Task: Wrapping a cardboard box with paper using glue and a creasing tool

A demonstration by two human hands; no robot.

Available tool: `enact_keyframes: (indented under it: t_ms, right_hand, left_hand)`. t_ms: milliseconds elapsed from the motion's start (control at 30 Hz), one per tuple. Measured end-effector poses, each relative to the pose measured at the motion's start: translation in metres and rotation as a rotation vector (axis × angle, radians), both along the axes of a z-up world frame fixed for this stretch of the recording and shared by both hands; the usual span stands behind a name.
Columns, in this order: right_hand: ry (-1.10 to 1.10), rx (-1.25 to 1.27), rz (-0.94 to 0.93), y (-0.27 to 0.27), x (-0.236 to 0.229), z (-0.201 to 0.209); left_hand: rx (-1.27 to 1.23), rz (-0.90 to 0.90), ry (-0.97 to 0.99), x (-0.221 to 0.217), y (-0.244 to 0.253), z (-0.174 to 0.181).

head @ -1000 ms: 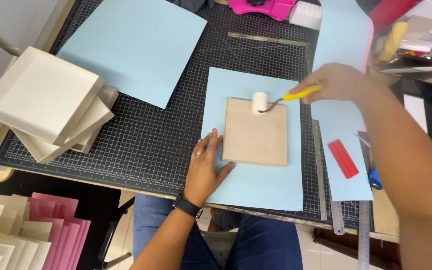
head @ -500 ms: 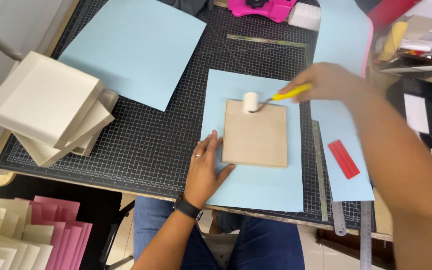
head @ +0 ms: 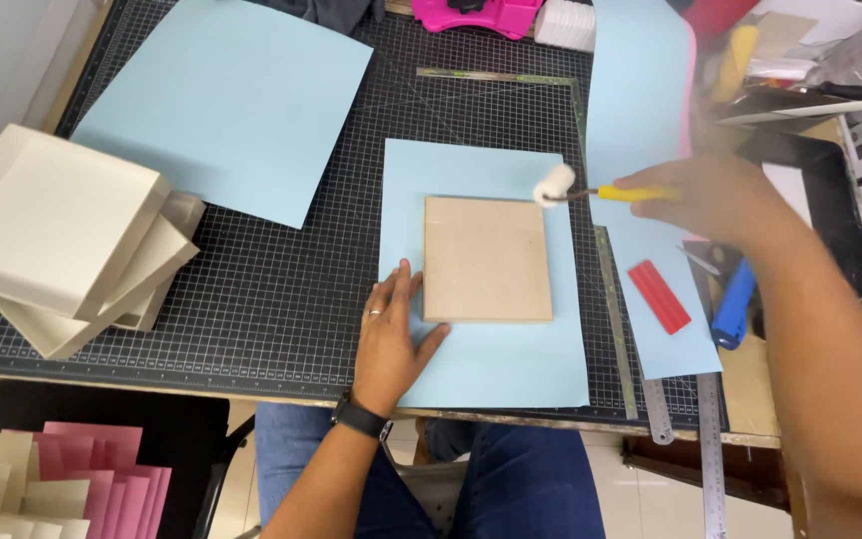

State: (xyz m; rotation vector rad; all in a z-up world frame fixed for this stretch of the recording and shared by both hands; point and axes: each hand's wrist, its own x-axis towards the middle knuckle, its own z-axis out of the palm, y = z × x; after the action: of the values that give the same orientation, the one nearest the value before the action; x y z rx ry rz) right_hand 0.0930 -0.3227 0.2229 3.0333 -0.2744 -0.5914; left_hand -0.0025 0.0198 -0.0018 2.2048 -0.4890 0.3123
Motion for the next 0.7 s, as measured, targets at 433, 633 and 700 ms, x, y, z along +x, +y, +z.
enact_keyframes:
  t_ms: [433,633,700]
  right_hand:
    - [-0.11,-0.029,-0.073,0.116,-0.172,-0.042]
    - [-0.2,-0.051,-0.042,0.077,-0.066,-0.115]
    - [-0.279,-0.045,-0.012,0.082,-0.053,-0.111]
  left_hand:
    - [0.021,0.027,0.084,0.0,0.0,0.015]
    - [0.051,0.009,0.114,-0.003,0.001,0.011]
    - [0.042,0.015,0.115,0.0,0.001,0.012]
